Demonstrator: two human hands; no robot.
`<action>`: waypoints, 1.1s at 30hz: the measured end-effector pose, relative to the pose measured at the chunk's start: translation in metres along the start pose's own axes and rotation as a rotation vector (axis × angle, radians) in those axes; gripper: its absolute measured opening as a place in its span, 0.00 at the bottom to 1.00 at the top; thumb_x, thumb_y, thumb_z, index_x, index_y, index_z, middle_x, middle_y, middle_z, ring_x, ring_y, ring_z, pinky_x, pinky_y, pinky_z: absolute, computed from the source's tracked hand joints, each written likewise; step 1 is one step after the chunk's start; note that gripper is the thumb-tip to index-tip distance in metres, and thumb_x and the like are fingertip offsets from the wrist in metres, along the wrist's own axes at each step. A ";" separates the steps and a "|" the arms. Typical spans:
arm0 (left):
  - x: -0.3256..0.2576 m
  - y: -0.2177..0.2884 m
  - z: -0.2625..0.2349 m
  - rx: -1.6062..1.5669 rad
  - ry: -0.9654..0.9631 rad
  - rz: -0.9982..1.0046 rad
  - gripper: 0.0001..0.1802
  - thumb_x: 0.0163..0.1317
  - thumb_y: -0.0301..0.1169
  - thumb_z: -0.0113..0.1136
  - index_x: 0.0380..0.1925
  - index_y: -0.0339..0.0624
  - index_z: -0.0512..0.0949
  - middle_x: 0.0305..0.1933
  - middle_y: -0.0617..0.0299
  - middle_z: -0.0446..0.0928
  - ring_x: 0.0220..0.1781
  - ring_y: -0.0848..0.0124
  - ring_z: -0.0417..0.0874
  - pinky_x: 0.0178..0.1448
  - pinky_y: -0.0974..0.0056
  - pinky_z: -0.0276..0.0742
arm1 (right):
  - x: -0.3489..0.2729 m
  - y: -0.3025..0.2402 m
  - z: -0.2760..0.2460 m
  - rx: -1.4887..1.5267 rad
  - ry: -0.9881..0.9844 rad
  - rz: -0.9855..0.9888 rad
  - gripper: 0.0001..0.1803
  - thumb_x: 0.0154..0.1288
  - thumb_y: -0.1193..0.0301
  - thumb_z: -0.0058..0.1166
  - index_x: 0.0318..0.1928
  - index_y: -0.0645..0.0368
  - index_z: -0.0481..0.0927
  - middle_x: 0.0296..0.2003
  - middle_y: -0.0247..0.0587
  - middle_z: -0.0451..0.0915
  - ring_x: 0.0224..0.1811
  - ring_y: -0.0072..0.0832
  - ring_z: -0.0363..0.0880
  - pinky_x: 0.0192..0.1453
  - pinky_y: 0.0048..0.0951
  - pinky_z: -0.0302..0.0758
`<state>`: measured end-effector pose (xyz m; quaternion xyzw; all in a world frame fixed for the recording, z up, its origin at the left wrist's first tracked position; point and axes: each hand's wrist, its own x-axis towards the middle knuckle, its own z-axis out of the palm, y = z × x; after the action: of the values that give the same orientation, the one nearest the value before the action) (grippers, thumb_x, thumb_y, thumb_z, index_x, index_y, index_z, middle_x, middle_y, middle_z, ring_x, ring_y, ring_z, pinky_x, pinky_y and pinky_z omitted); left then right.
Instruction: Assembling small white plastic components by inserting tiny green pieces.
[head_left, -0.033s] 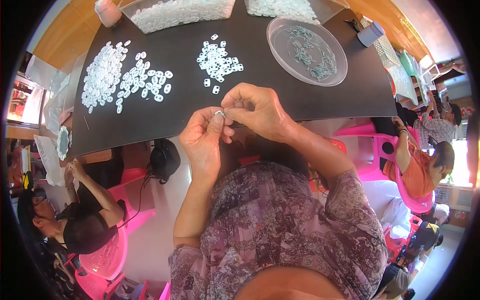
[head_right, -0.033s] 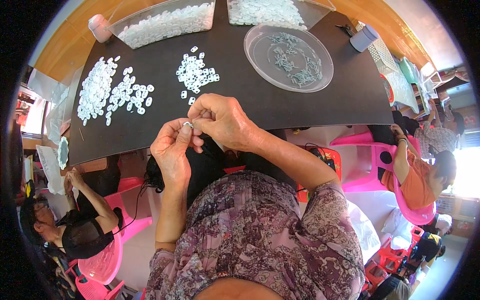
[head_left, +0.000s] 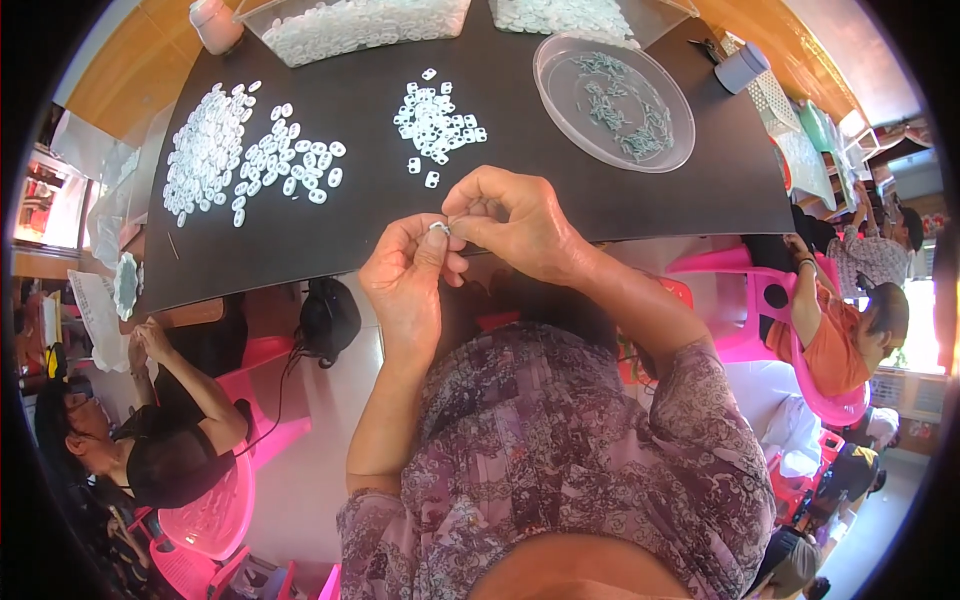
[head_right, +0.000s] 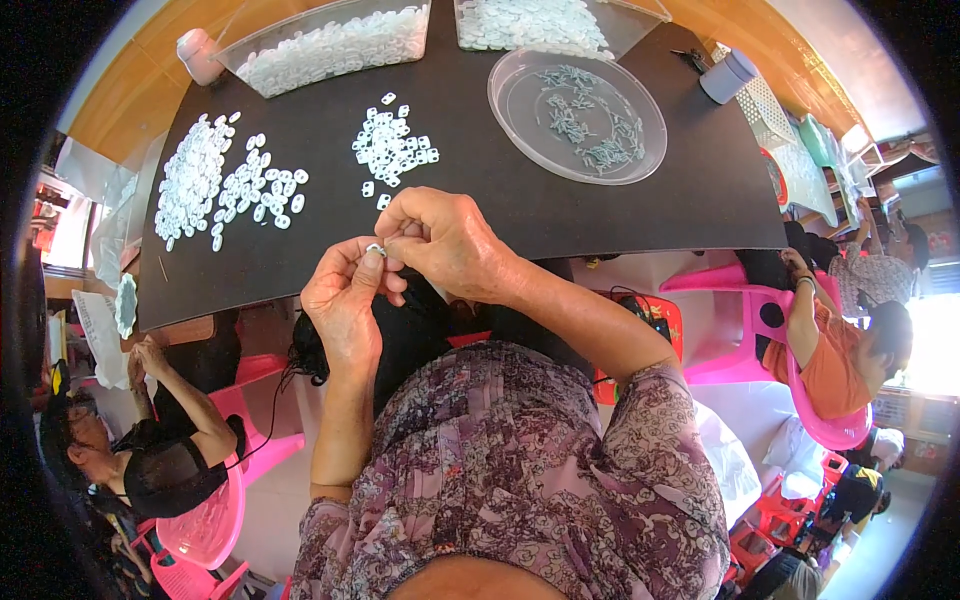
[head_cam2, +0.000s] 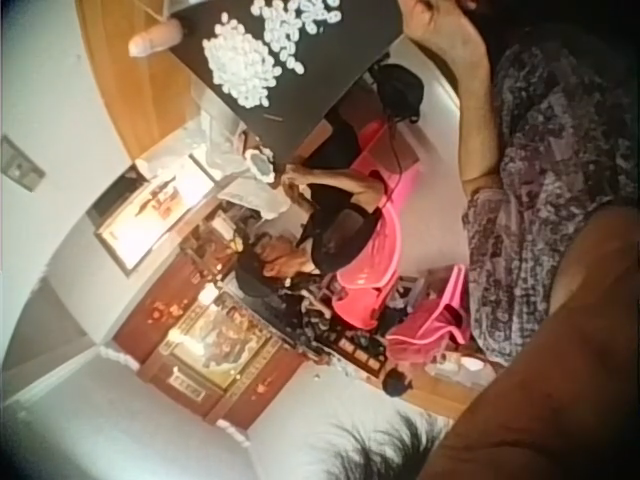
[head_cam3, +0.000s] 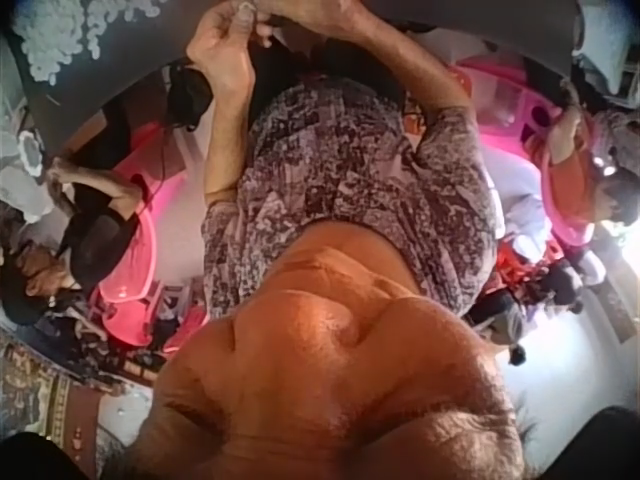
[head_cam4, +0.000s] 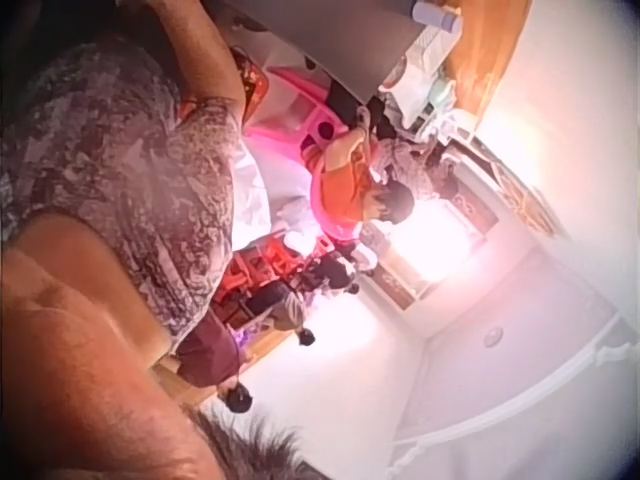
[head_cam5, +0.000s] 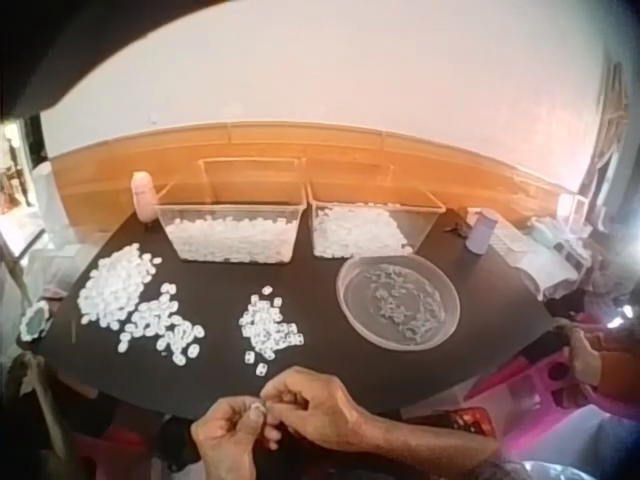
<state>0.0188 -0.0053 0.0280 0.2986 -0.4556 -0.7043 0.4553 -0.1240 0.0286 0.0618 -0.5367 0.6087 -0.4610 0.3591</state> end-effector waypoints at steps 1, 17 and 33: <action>-0.001 0.001 0.000 0.017 -0.005 -0.006 0.06 0.64 0.23 0.51 0.38 0.30 0.74 0.29 0.60 0.76 0.25 0.79 0.75 0.27 0.76 0.71 | 0.000 -0.001 0.000 -0.028 -0.001 -0.012 0.08 0.55 0.75 0.59 0.36 0.64 0.77 0.27 0.31 0.77 0.30 0.14 0.74 0.35 0.20 0.73; 0.000 -0.005 -0.007 -0.028 0.039 0.033 0.07 0.64 0.24 0.51 0.37 0.29 0.75 0.28 0.60 0.77 0.23 0.79 0.75 0.25 0.76 0.71 | 0.004 0.013 0.017 0.225 -0.036 0.042 0.05 0.58 0.79 0.54 0.36 0.65 0.76 0.29 0.34 0.77 0.33 0.17 0.76 0.37 0.21 0.75; 0.001 -0.006 -0.009 0.002 0.173 0.082 0.07 0.63 0.24 0.54 0.34 0.28 0.74 0.25 0.59 0.76 0.20 0.77 0.74 0.20 0.73 0.70 | 0.016 0.021 0.045 -0.284 0.143 -0.414 0.04 0.53 0.74 0.52 0.26 0.59 0.70 0.21 0.38 0.72 0.28 0.39 0.70 0.32 0.38 0.69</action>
<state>0.0234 -0.0079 0.0187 0.3398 -0.4271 -0.6561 0.5213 -0.0917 0.0055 0.0291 -0.6610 0.5685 -0.4710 0.1344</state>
